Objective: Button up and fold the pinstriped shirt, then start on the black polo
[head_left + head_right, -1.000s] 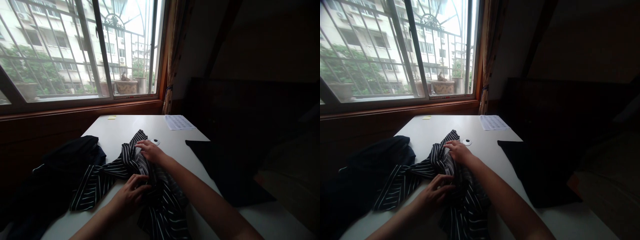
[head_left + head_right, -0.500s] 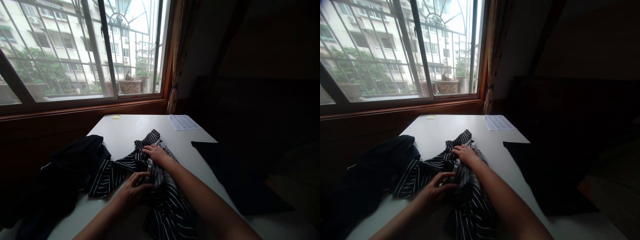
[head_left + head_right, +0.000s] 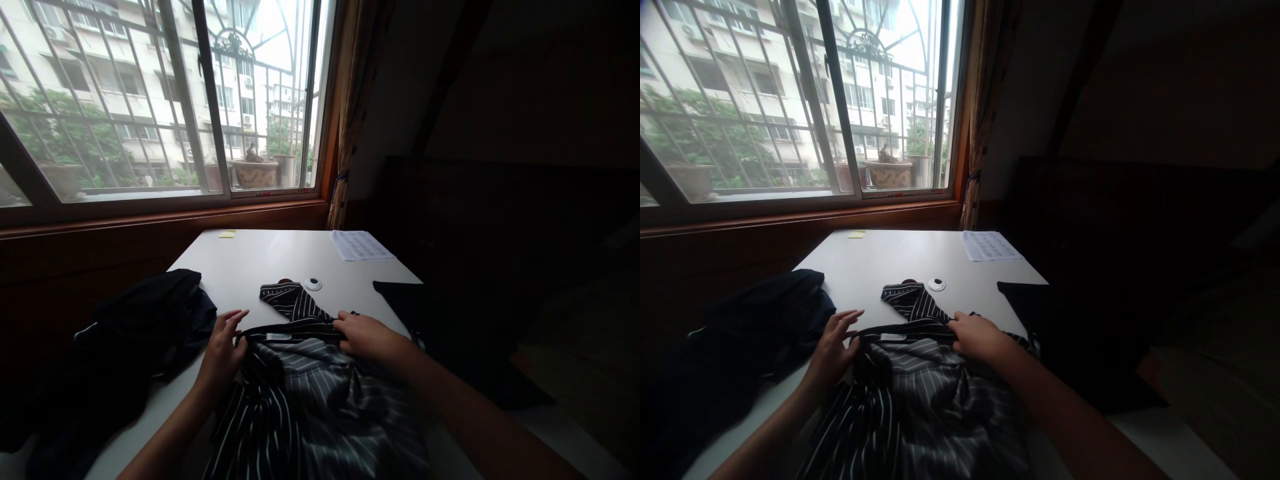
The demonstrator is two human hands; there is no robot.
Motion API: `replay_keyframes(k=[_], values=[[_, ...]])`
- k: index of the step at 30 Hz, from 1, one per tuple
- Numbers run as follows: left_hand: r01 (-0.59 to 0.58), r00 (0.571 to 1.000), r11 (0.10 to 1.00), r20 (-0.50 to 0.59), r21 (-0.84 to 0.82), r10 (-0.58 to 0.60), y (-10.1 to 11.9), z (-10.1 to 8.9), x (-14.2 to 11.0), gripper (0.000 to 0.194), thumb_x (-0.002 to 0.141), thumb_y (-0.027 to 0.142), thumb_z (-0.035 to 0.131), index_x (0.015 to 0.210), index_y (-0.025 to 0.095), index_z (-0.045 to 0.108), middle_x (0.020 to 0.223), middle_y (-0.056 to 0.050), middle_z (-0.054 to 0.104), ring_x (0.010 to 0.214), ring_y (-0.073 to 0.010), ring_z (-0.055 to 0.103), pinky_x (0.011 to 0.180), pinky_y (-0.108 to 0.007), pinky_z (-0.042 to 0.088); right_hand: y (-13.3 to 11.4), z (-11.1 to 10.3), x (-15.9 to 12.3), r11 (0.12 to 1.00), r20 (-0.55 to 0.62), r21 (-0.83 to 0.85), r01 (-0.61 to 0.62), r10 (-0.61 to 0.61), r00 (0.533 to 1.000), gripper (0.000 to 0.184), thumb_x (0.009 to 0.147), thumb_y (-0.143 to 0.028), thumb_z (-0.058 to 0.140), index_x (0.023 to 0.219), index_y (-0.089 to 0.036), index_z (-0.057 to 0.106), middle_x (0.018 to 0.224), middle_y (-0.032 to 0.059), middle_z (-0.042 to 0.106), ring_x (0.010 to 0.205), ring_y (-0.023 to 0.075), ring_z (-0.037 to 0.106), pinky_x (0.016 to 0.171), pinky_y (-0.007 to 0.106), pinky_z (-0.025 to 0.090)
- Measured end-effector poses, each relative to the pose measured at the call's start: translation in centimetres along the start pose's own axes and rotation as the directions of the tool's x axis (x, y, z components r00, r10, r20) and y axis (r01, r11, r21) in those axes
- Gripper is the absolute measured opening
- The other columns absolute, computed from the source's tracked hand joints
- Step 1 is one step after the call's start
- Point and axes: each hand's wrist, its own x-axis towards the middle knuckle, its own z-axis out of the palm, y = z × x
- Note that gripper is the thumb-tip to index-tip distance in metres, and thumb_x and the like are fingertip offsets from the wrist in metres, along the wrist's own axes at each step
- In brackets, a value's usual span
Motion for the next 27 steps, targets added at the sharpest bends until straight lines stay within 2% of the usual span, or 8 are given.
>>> replay_keyframes(k=[3,6,9,13,17,20,23,27], values=[[0.052,0.992,0.999,0.115,0.018,-0.053,0.5,-0.2,-0.3,0.055,0.085,0.039,0.059,0.137,0.024,0.051,0.125,-0.011,0.056,0.115,-0.0284,0.06,0.092,-0.045,0.055,0.4,-1.5,-1.7,0.993,-0.07,0.095,0.067,-0.061,0.996,0.013,0.085,-0.029,0.058,0.092,-0.021,0.065,0.096,0.0056,0.067,0.085,0.0209,0.064,0.07,0.028,0.043],[0.035,0.968,0.998,0.245,0.059,-0.048,1.8,0.0,-0.8,0.072,0.081,0.044,0.065,0.146,0.022,0.042,0.123,-0.012,0.059,0.114,-0.0296,0.059,0.099,-0.047,0.049,1.2,-3.3,-3.1,0.987,-0.26,0.143,0.08,-0.04,0.965,0.008,0.085,-0.025,0.056,0.079,-0.02,0.06,0.084,0.0054,0.065,0.084,0.0212,0.059,0.074,0.03,0.042],[0.025,0.941,0.991,0.331,0.129,-0.067,2.8,0.2,-1.3,0.079,0.078,0.033,0.064,0.151,0.022,0.034,0.123,-0.012,0.059,0.108,-0.0276,0.061,0.096,-0.043,0.049,2.1,-5.0,-4.6,0.981,-0.427,0.184,0.067,0.018,0.904,0.006,0.087,-0.023,0.053,0.082,-0.02,0.056,0.085,0.0044,0.062,0.082,0.02,0.057,0.076,0.03,0.042],[0.057,0.908,0.968,0.391,0.246,-0.153,3.5,-0.4,-1.3,0.085,0.075,0.019,0.055,0.154,0.028,0.026,0.122,-0.008,0.06,0.088,-0.0206,0.064,0.079,-0.032,0.05,2.6,-6.8,-6.9,0.963,-0.513,0.267,0.042,0.105,0.852,0.006,0.09,-0.027,0.05,0.09,-0.022,0.053,0.088,0.0018,0.064,0.077,0.0183,0.06,0.072,0.029,0.043],[0.031,0.868,0.954,0.466,0.298,-0.174,5.1,-2.9,0.0,0.056,0.08,0.021,0.05,0.136,0.027,0.053,0.106,-0.004,0.069,0.083,-0.0195,0.066,0.073,-0.027,0.048,2.8,-7.4,-9.0,0.967,-0.536,0.247,-0.056,0.185,0.824,0.009,0.094,-0.032,0.049,0.097,-0.024,0.052,0.082,0.0002,0.066,0.069,0.0189,0.062,0.063,0.029,0.043],[-0.003,0.913,0.933,0.381,0.359,-0.143,6.5,-5.7,1.3,0.031,0.085,0.027,0.046,0.104,0.024,0.069,0.103,-0.006,0.072,0.088,-0.023,0.067,0.075,-0.029,0.049,3.0,-7.7,-10.3,0.974,-0.574,0.211,-0.078,0.188,0.797,0.009,0.095,-0.032,0.05,0.1,-0.025,0.051,0.083,0.0002,0.066,0.069,0.0196,0.064,0.062,0.029,0.045],[0.003,0.973,0.93,0.213,0.367,-0.087,7.1,-8.5,2.6,0.031,0.085,0.037,0.048,0.102,0.023,0.069,0.103,-0.007,0.072,0.089,-0.0262,0.069,0.074,-0.031,0.051,3.0,-8.2,-11.3,0.983,-0.651,0.174,-0.05,0.153,0.743,0.009,0.096,-0.03,0.05,0.101,-0.025,0.055,0.094,0.0037,0.068,0.081,0.0215,0.066,0.071,0.032,0.049],[0.073,0.994,0.966,0.058,0.248,-0.09,7.1,-11.5,4.0,0.033,0.079,0.048,0.057,0.094,0.023,0.072,0.08,-0.005,0.072,0.068,-0.0251,0.067,0.056,-0.029,0.049,3.3,-8.8,-12.2,0.997,-0.761,0.069,-0.046,0.083,0.644,0.015,0.097,-0.026,0.049,0.105,-0.023,0.061,0.103,0.0071,0.069,0.096,0.0248,0.064,0.086,0.038,0.049]])
